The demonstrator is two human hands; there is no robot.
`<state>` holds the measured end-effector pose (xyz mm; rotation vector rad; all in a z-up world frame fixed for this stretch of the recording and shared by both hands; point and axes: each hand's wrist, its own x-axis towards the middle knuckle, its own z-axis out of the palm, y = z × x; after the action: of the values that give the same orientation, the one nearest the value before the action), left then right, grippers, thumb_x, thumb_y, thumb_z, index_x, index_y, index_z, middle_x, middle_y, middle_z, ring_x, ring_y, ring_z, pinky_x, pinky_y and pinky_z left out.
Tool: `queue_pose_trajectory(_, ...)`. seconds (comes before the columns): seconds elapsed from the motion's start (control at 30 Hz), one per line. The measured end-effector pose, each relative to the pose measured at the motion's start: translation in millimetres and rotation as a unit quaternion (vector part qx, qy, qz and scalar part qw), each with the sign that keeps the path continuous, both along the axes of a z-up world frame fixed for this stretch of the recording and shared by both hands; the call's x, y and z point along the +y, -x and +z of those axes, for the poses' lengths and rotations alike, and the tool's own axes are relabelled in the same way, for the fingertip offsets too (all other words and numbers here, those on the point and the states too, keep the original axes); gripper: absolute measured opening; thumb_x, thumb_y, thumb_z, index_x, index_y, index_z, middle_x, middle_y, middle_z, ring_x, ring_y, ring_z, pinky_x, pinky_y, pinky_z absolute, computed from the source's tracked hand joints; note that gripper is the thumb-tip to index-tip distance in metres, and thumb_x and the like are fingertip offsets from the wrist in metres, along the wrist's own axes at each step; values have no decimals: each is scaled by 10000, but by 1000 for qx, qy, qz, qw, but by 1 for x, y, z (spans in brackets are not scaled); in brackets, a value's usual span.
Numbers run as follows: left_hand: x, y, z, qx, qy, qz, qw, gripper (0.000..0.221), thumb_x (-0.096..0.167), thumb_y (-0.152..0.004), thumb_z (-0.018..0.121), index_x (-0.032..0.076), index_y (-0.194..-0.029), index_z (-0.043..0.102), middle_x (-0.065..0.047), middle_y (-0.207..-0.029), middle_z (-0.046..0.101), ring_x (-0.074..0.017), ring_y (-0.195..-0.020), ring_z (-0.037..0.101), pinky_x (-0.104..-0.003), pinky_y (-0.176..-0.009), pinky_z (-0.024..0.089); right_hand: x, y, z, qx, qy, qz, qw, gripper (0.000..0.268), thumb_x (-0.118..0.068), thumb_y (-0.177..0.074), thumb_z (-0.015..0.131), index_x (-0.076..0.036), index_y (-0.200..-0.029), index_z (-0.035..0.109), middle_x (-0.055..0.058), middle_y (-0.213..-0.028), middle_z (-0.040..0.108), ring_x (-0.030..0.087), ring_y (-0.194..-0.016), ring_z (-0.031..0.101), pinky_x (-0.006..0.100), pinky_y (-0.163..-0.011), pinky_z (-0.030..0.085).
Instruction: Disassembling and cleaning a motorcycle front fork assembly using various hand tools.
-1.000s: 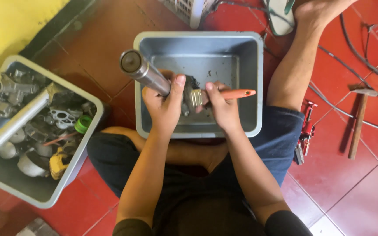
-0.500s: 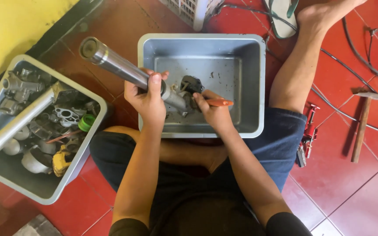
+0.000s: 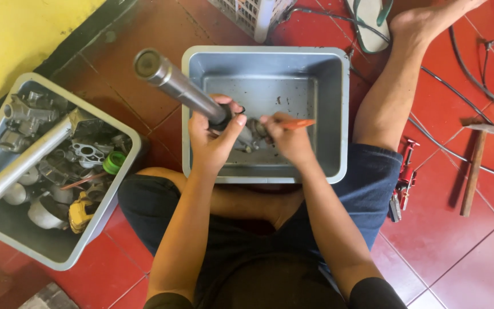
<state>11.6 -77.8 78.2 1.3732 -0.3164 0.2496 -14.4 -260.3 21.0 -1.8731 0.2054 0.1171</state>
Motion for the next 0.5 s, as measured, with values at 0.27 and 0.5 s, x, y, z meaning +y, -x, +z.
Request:
queue_pose_trajectory(0.27,11,-9,11,-30,-119,-67,990,468,20,-929,725,-31,-1333,496,-228,-1209,669,-337,-1127,700,-448,-948,563,-10,-13,-41,143,170,-2,975,422,-500,-960,703,-84,-896,743,220,-678,672,391,-703,719,485,-619,556)
queue_pose_trajectory(0.5,4,-13,20,-61,-219,20,974,558,119,-882,875,-52,-1295,540,-236,-1111,705,-379,-1048,728,-466,-904,591,-10,-12,-14,41,-224,-66,972,401,-333,-1025,640,-4,-796,625,161,-609,588,252,-533,659,347,-501,614)
